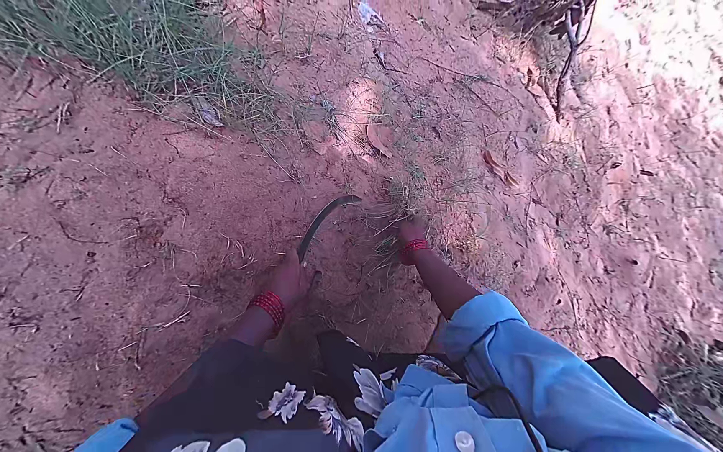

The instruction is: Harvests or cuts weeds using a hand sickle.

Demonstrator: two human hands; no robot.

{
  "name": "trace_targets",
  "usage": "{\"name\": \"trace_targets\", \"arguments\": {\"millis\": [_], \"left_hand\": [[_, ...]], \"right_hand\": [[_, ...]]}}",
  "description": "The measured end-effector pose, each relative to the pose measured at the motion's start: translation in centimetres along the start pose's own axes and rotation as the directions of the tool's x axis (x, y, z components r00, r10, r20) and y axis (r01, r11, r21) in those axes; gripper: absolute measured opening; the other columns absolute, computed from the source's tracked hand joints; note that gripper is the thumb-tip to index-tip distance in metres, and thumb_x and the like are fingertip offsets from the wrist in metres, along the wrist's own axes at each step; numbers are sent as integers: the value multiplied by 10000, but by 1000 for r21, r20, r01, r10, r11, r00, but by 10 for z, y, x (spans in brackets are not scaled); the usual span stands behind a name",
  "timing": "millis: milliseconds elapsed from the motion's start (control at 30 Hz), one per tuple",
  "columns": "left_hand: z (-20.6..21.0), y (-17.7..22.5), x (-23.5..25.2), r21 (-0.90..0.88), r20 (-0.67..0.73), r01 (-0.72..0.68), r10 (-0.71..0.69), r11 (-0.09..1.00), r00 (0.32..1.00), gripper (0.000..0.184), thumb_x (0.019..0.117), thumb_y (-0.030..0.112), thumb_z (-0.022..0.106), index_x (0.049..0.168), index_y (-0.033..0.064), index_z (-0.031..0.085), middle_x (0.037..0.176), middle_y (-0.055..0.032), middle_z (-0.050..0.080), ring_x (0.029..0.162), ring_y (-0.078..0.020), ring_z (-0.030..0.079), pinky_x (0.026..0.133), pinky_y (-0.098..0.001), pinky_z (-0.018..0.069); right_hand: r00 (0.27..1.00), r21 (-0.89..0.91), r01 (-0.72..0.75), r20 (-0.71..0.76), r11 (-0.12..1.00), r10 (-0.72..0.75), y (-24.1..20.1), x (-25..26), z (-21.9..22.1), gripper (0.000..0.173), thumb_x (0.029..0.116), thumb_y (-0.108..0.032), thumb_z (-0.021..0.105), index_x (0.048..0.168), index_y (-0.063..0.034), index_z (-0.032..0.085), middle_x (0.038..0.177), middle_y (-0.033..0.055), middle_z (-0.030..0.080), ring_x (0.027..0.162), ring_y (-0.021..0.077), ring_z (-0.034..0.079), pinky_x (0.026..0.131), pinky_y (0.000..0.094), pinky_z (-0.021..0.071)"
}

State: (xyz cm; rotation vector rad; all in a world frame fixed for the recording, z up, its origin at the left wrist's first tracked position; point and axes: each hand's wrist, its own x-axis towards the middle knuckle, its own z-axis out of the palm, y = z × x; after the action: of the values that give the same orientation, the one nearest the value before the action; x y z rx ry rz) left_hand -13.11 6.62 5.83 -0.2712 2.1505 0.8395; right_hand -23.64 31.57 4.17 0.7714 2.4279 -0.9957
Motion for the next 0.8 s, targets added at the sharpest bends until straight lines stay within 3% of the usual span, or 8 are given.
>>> {"name": "trace_targets", "arguments": {"millis": [200, 367, 433, 500, 600, 667, 733, 800], "left_hand": [[-18, 25, 40, 132, 67, -17, 8, 991, 998, 556, 1122, 192, 354, 1587, -45, 162, 1339, -341, 573, 1279, -454, 578, 1089, -562, 431], [6, -35, -16, 33, -31, -12, 13, 999, 999, 524, 1118, 201, 377, 1527, -101, 246, 1319, -353, 565, 1219, -465, 604, 1055, -561, 453], [29, -76, -45, 5, -101, -31, 31, 1000, 994, 517, 1106, 178, 401, 1487, -152, 285, 1184, -381, 616, 1101, -516, 648, 971, -608, 489], [51, -112, -66, -24, -174, -74, 69, 997, 982, 521, 1083, 145, 434, 1468, -188, 324, 1044, -403, 650, 984, -573, 664, 898, -665, 495], [64, -133, -85, -173, -230, -142, 100, 975, 968, 466, 1087, 140, 415, 1422, -184, 385, 940, -334, 661, 850, -496, 679, 830, -623, 520], [81, -147, -83, -211, -438, -258, 145, 943, 887, 482, 1050, 181, 393, 1321, -214, 451, 824, -250, 661, 696, -379, 675, 693, -549, 559], [80, -150, -79, -247, -596, -307, 106, 919, 796, 523, 1048, 205, 360, 1326, -236, 409, 809, -194, 638, 650, -258, 640, 654, -436, 566], [74, -155, -70, -280, -706, -314, 27, 907, 708, 532, 1058, 206, 356, 1345, -240, 386, 836, -213, 629, 654, -245, 626, 654, -422, 561]], "right_hand": [[990, 66, -129, -48, 989, 133, 6, 3, 11, 514, 1082, -291, 535, 1453, 59, 474, 1402, 310, 555, 1315, 415, 543, 1093, 574, 424], [983, 223, -2, -181, 975, 43, -5, -5, 1, 421, 1070, -135, 509, 1429, 83, 479, 1346, 306, 580, 1234, 394, 580, 1047, 553, 447], [979, 239, 89, -198, 967, -42, -13, -6, -11, 420, 1049, -78, 529, 1426, 99, 474, 1336, 302, 584, 1221, 364, 586, 1054, 515, 448], [973, 156, 179, -177, 971, -151, -11, -3, -15, 409, 1020, -54, 567, 1400, 88, 512, 1306, 300, 610, 1208, 362, 602, 1051, 510, 455], [967, -174, 255, 20, 951, -255, -8, -6, -8, 475, 995, -52, 591, 1431, 107, 490, 1381, 353, 552, 1306, 448, 550, 1098, 592, 416], [904, -306, 426, 164, 851, -394, -6, -18, 2, 454, 941, -18, 659, 1356, 126, 547, 1304, 362, 600, 1245, 476, 589, 1060, 615, 437], [716, -331, 695, 239, 638, -656, -6, -18, 17, 473, 858, 50, 709, 1314, 118, 604, 1279, 340, 639, 1216, 487, 623, 1047, 614, 473], [613, -410, 776, 315, 479, -724, -17, -12, 34, 560, 820, 111, 708, 1367, 25, 623, 1369, 315, 591, 1228, 516, 599, 994, 638, 501]]}}
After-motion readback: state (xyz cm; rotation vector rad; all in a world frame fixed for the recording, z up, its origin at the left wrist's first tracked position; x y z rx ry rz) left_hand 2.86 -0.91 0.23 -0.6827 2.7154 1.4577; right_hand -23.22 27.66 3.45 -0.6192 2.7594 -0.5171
